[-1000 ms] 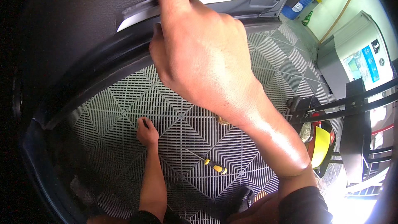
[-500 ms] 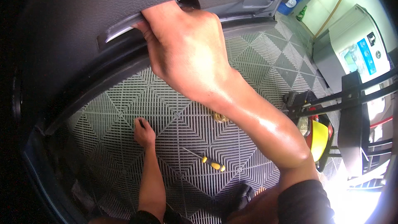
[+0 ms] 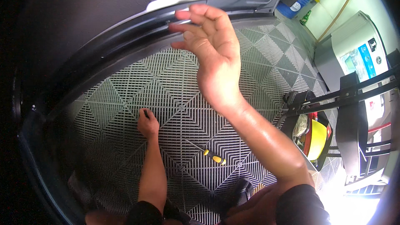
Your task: The person selects a screwdriver from a tool tray and uses it to unscrew fasteners on the car door panel. They then pry and detach the door panel from the door frame, disconnecting internal clips and removing the panel entirely.
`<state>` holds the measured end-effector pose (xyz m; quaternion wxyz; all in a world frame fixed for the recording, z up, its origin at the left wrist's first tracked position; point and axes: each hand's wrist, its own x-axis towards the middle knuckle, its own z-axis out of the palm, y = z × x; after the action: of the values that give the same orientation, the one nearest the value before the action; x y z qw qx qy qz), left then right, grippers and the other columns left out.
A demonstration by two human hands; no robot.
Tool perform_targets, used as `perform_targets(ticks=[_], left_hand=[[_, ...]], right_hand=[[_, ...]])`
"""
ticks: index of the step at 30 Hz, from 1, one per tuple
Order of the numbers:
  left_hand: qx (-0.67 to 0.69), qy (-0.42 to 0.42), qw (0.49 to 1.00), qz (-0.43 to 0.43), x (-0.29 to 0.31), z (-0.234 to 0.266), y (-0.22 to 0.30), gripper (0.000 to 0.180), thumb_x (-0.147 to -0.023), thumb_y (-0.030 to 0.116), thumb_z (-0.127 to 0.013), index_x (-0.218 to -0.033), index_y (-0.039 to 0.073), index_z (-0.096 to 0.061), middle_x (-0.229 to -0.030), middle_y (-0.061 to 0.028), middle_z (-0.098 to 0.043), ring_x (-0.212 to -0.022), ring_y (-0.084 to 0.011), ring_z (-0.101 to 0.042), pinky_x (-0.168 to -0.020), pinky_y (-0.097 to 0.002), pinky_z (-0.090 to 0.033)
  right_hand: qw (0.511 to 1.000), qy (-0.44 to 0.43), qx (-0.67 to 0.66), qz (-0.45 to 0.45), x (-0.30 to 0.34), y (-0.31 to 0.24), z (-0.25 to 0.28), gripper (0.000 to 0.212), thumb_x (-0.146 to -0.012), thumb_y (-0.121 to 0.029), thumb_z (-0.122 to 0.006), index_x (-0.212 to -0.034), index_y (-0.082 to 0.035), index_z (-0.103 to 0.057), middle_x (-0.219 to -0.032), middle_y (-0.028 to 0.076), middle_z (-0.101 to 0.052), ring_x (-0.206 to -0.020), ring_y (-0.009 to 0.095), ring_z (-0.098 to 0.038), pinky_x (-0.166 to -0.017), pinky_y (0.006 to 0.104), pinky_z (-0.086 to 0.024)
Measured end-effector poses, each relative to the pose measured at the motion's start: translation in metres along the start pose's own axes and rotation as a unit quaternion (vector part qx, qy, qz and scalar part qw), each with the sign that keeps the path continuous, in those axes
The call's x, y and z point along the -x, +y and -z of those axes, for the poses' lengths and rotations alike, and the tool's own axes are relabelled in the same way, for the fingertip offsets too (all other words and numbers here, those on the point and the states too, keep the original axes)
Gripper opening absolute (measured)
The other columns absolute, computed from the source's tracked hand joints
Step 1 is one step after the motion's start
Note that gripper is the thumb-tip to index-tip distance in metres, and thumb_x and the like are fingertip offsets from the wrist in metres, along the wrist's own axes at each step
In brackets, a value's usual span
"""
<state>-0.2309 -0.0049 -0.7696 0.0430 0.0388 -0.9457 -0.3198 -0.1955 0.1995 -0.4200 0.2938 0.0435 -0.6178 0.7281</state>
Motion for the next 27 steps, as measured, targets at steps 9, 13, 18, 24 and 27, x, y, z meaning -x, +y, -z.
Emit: perform_targets(ticks=[9,13,18,24,27], left_hand=[[0.553,-0.026,0.828,0.090,-0.027,0.025,0.075,0.030,-0.106,0.033,-0.057,-0.123,0.008,-0.056,-0.099,-0.0058,-0.061,-0.073,-0.0159,-0.059,-0.061,-0.0343,-0.048],[0.678,-0.116,0.721,-0.083,-0.003,0.159,0.257,0.041,-0.103,0.029,-0.063,-0.127,-0.003,-0.055,-0.099,-0.0067,-0.064,-0.081,-0.0139,-0.065,-0.066,-0.0274,-0.054],[0.669,-0.082,0.712,-0.198,0.000,0.226,0.309,0.031,-0.096,0.012,-0.073,-0.117,-0.005,-0.058,-0.093,-0.0068,-0.069,-0.080,-0.0155,-0.070,-0.073,-0.0278,-0.060],[0.739,-0.138,0.646,-0.132,0.002,0.234,0.328,0.025,-0.098,0.014,-0.070,-0.112,-0.004,-0.058,-0.109,-0.0133,-0.068,-0.099,-0.0198,-0.070,-0.087,-0.0288,-0.061],[0.750,-0.169,0.624,-0.141,0.001,0.237,0.324,0.027,-0.103,0.018,-0.063,-0.115,-0.005,-0.058,-0.112,-0.0143,-0.067,-0.105,-0.0190,-0.068,-0.092,-0.0264,-0.060]], right_hand=[[0.954,0.089,0.158,-0.238,-0.006,0.010,0.051,0.029,-0.097,-0.015,-0.056,-0.117,0.005,-0.064,-0.106,0.018,-0.069,-0.083,0.018,-0.067,-0.066,0.0299,-0.054],[0.955,0.188,0.019,-0.228,0.002,0.021,0.041,0.032,-0.099,-0.025,-0.055,-0.113,0.002,-0.066,-0.099,0.014,-0.068,-0.075,0.016,-0.064,-0.061,0.0297,-0.051],[0.979,0.141,-0.118,-0.087,0.012,-0.028,-0.019,0.030,-0.102,-0.029,-0.060,-0.107,0.000,-0.065,-0.086,0.008,-0.065,-0.070,0.011,-0.059,-0.054,0.0258,-0.044],[0.976,0.185,-0.112,-0.023,-0.003,-0.045,-0.017,0.037,-0.092,-0.009,-0.075,-0.118,0.007,-0.052,-0.084,0.009,-0.067,-0.066,0.009,-0.059,-0.054,0.0236,-0.046],[0.961,0.206,-0.181,-0.026,-0.005,-0.049,-0.024,0.037,-0.091,-0.008,-0.077,-0.115,0.007,-0.053,-0.085,0.010,-0.067,-0.068,0.011,-0.062,-0.056,0.0237,-0.049]])
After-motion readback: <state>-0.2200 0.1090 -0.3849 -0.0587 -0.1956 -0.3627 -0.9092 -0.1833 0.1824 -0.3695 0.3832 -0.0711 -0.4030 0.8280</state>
